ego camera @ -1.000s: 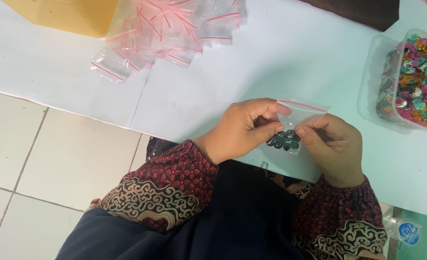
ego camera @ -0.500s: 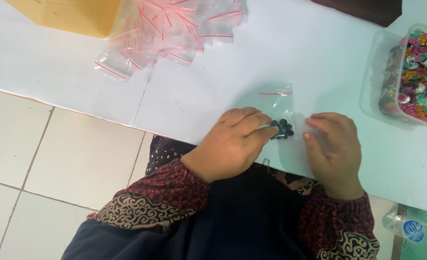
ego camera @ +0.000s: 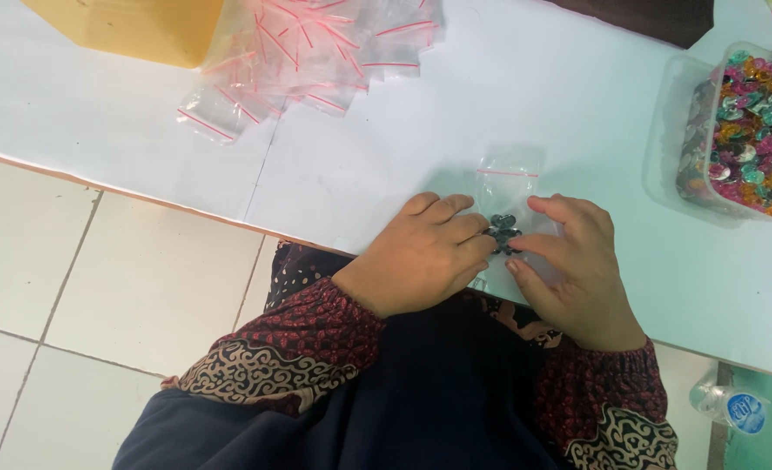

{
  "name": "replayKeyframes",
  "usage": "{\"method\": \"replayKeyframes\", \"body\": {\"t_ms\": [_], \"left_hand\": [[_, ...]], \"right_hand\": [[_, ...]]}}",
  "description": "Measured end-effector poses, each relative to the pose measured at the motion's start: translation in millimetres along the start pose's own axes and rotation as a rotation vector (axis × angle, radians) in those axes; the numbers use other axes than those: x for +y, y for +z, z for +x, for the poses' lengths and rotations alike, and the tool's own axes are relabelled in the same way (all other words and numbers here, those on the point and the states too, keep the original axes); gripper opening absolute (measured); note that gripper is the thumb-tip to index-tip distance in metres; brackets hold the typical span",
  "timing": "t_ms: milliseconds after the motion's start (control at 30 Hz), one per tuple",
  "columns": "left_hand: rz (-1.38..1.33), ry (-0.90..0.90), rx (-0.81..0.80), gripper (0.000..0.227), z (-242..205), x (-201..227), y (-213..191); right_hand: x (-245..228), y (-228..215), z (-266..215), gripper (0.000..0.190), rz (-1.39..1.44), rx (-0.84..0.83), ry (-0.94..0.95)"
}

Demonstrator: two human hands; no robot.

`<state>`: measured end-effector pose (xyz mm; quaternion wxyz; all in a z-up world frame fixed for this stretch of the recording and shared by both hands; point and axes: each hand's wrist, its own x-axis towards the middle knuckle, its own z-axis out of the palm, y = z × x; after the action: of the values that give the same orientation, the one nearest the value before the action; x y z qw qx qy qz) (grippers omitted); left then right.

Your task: Sorting small beads and placing them into individual plastic bags

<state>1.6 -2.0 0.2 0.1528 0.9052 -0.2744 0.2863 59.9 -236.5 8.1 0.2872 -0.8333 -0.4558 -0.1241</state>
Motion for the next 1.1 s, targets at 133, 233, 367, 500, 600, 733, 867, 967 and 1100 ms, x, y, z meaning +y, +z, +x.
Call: {"method": "replayKeyframes", "body": {"t_ms": [133,233,367,500,600,733,867,967,1100], "left_hand": [[0.026,0.012,0.041,0.012,0,1,1],[0.009,-0.026,-0.046,0.029,-3,1,4],[-0.005,-0.03,-0.028,0.026,-2,0,1],[-0.006,-0.028,-0.028,0.021,-1,-1,1],[-0.032,-0.059,-0.046,0.023,1,-1,0],[-0.078,-0.086,-0.052,0.029,1,0,1],[-0.081,-0.094,-0.148,0.052,3,0,1],[-0.084,-0.091,-0.185,0.056,1,-1,6],[-0.103,-0.099,-0.208,0.056,-1,-3,9]], "right_hand": [[1,2,2,0.011,-0.028,-0.002,-0.023],[-1,2,3,0.017,-0.029,0.002,-0.044],[1,2,3,0.014,-0.035,-0.008,-0.024],[-1,1,5,0.012,-0.023,-0.005,-0.046],[2,1,3,0.021,-0.029,-0.02,-0.027],[0,1,6,0.036,-0.111,-0.046,0.072],[3,4,4,0.044,-0.156,-0.029,0.048],[3,4,5,0.043,-0.17,-0.037,0.046],[7,7,1,0.039,-0.168,0.004,0.017]]}}
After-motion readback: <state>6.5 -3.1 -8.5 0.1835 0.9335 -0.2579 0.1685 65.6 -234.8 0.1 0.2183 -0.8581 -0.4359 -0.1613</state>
